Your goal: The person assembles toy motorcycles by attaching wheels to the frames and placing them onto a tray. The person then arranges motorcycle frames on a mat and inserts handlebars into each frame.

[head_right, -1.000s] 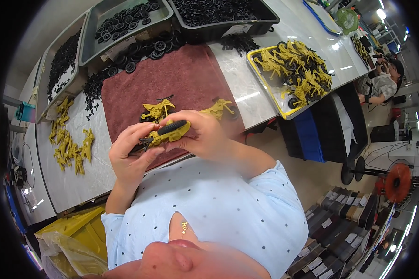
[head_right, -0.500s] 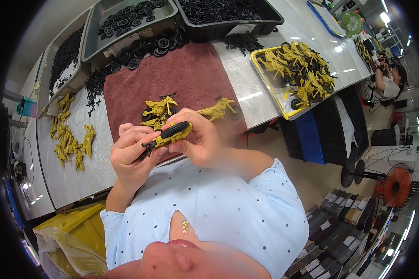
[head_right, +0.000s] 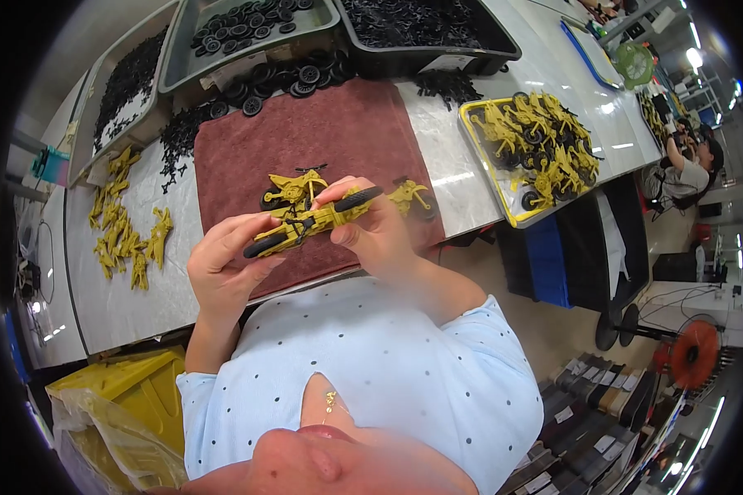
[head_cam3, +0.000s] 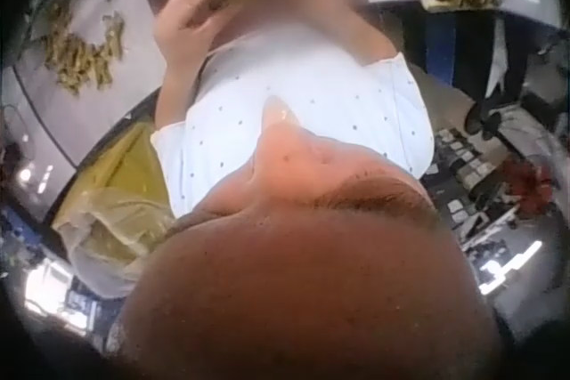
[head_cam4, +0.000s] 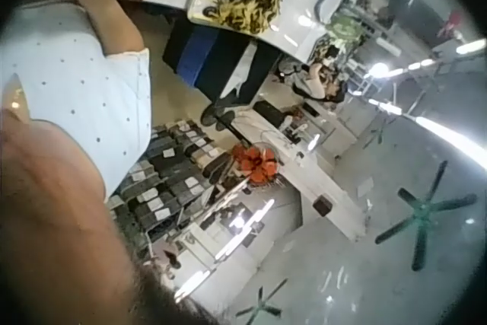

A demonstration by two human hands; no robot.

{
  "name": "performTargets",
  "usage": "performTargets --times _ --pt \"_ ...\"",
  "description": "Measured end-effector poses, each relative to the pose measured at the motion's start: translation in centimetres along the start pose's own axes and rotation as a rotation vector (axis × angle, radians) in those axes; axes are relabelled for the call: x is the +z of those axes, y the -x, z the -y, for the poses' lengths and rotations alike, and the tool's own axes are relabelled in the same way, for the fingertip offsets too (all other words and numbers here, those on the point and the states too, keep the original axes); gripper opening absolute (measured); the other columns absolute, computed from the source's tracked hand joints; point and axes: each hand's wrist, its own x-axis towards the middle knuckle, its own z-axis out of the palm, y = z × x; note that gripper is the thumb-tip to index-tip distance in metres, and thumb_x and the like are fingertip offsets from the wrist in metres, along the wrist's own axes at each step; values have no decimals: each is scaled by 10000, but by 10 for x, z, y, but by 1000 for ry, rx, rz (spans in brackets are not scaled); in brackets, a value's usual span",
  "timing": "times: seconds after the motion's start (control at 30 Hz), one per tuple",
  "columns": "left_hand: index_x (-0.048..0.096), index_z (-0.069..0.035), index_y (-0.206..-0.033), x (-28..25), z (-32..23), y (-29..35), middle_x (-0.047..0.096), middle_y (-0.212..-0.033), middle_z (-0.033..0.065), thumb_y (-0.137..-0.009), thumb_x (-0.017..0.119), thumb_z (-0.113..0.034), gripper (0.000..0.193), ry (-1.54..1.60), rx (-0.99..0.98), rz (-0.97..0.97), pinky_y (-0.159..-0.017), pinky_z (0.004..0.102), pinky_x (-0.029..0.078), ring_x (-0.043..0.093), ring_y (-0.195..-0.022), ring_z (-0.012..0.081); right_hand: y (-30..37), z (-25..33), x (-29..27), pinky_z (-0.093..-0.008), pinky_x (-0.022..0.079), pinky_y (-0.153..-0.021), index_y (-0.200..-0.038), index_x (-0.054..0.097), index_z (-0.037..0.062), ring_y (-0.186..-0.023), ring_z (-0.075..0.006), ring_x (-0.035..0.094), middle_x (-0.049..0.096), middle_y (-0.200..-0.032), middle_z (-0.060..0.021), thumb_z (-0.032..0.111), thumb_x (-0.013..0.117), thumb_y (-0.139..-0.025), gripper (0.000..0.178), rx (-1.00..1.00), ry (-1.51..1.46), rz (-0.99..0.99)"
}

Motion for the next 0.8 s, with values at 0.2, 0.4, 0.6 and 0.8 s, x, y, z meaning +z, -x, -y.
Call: performTargets --times 0.2,0.4,0.6,0.8 --pt "684 7 -1020 -4 1 7 684 -952 128 -624 805 7 414 -44 64 -10 -733 303 521 660 -833 208 -1 -8 -6 -324 445 -868 -1097 545 33 -986 -190 557 568 -1020 -73 313 706 -838 414 -5 -13 74" --pt "685 -13 -1027 -3 27 -2 692 -957 74 -683 779 -51 358 -268 95 -2 -768 317 467 651 -861 210 -22 -1 -26 -350 460 -855 -1051 600 18 -985 -221 581 610 -1038 -100 224 772 -764 393 -72 281 95" --pt "619 -45 -1204 -9 51 -7 625 -1142 126 -723 769 -95 506 -245 -164 66 -826 309 501 618 -970 242 -42 42 -68 -303 473 -895 -1011 651 22 -1029 -222 595 624 -1093 -107 -96 712 -677 360 -128 855 82" --pt "501 -58 -1331 -1 82 -7 589 -1184 147 -724 770 -161 671 -302 -208 178 -916 350 453 574 -1066 297 -8 26 -127 -329 462 -928 -983 627 31 -1106 -241 569 612 -1129 -100 -75 687 -721 289 101 847 177"
